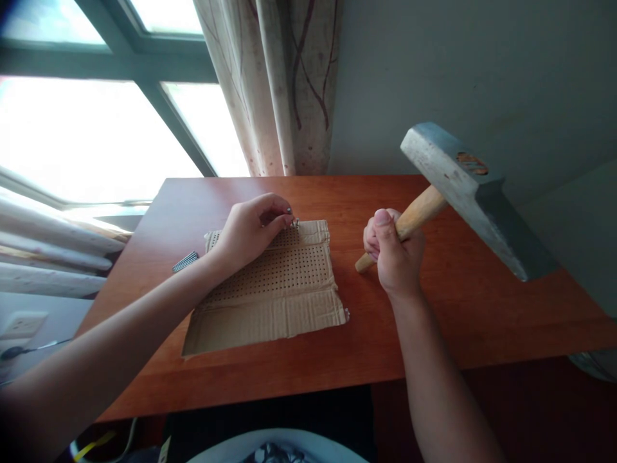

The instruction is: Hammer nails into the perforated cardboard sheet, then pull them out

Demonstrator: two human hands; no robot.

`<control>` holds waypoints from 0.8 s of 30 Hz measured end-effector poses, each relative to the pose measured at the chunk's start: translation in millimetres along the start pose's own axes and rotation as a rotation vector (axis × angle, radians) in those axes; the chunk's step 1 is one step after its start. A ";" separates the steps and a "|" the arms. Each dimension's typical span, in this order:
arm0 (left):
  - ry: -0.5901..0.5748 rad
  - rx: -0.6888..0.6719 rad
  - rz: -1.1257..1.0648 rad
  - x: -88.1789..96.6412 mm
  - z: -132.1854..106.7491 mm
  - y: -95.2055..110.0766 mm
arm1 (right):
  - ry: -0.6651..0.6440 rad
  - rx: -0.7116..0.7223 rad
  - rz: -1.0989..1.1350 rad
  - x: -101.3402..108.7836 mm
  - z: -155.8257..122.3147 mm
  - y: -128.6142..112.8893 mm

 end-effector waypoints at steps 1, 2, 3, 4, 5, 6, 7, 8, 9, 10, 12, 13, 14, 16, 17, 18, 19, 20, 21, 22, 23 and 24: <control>0.001 0.000 0.002 -0.1 -0.1 -0.3 | 0.000 0.001 0.005 0.1 0.1 0.0; 0.001 -0.001 0.002 -0.1 -0.2 -0.7 | 0.001 0.003 0.006 0.3 0.1 0.0; 0.003 -0.003 0.003 -0.1 -0.3 -1.0 | 0.000 0.003 0.004 0.4 0.1 0.0; 0.005 -0.004 0.005 -0.1 -0.4 -1.1 | 0.000 0.002 0.001 0.4 0.0 0.1; 0.007 -0.006 0.007 -0.1 -0.5 -1.2 | 0.001 0.000 -0.003 0.6 -0.2 0.2; 0.008 -0.007 0.008 0.0 -0.6 -1.2 | 0.002 -0.001 -0.006 0.7 -0.3 0.4; 0.011 -0.007 0.009 0.1 -0.7 -1.1 | 0.006 -0.001 -0.007 1.0 -0.5 0.4; 0.014 -0.007 0.009 0.3 -0.7 -1.0 | 0.009 0.000 -0.004 1.3 -0.6 0.4; 0.018 -0.007 0.010 0.6 -0.7 -0.8 | 0.009 0.004 0.002 1.3 -0.7 0.2; 0.021 -0.008 0.012 0.9 -0.6 -0.7 | 0.007 0.008 0.009 1.2 -0.8 0.0; 0.023 -0.008 0.015 1.0 -0.4 -0.7 | -0.002 0.015 0.017 0.5 -0.9 -0.3; 0.021 -0.007 0.015 0.8 -0.2 -1.0 | -0.004 0.017 0.017 0.5 -0.9 -0.3; 0.017 -0.005 0.014 0.4 -0.1 -1.3 | -0.005 0.017 0.014 0.6 -0.9 -0.2; 0.014 -0.002 0.017 -0.1 0.0 -1.9 | -0.002 0.015 0.009 1.0 -1.0 0.0; 0.015 -0.003 0.020 -0.2 -0.1 -2.1 | 0.000 0.014 0.008 1.1 -1.1 0.0; 0.015 -0.004 0.026 -0.3 -0.2 -2.2 | -0.001 0.014 0.006 1.1 -1.3 -0.2; 0.016 -0.007 0.033 -0.4 -0.3 -2.1 | -0.002 0.015 0.003 0.9 -1.4 -0.6; 0.014 -0.010 0.043 -0.6 -0.3 -2.2 | -0.002 0.015 -0.001 0.8 -1.5 -1.0; 0.012 -0.011 0.055 -0.9 -0.3 -2.6 | 0.000 0.013 -0.006 0.8 -1.7 -1.3; 0.011 -0.011 0.070 -0.9 -0.3 -3.2 | 0.004 0.009 -0.013 0.9 -1.8 -1.4; 0.013 -0.010 0.086 -0.8 -0.1 -3.9 | 0.007 0.004 -0.021 0.9 -1.9 -1.3; 0.016 -0.009 0.102 -0.5 0.0 -4.8 | 0.010 -0.002 -0.030 0.8 -1.9 -1.1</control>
Point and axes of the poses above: each hand's wrist, its own z-axis towards the middle knuckle, its own x-axis out of the back of the hand, y = z × x, the point moved 8 cm from there along z, towards the middle knuckle, and after that the axes turned 12 degrees about -z, right-handed, at the moved point
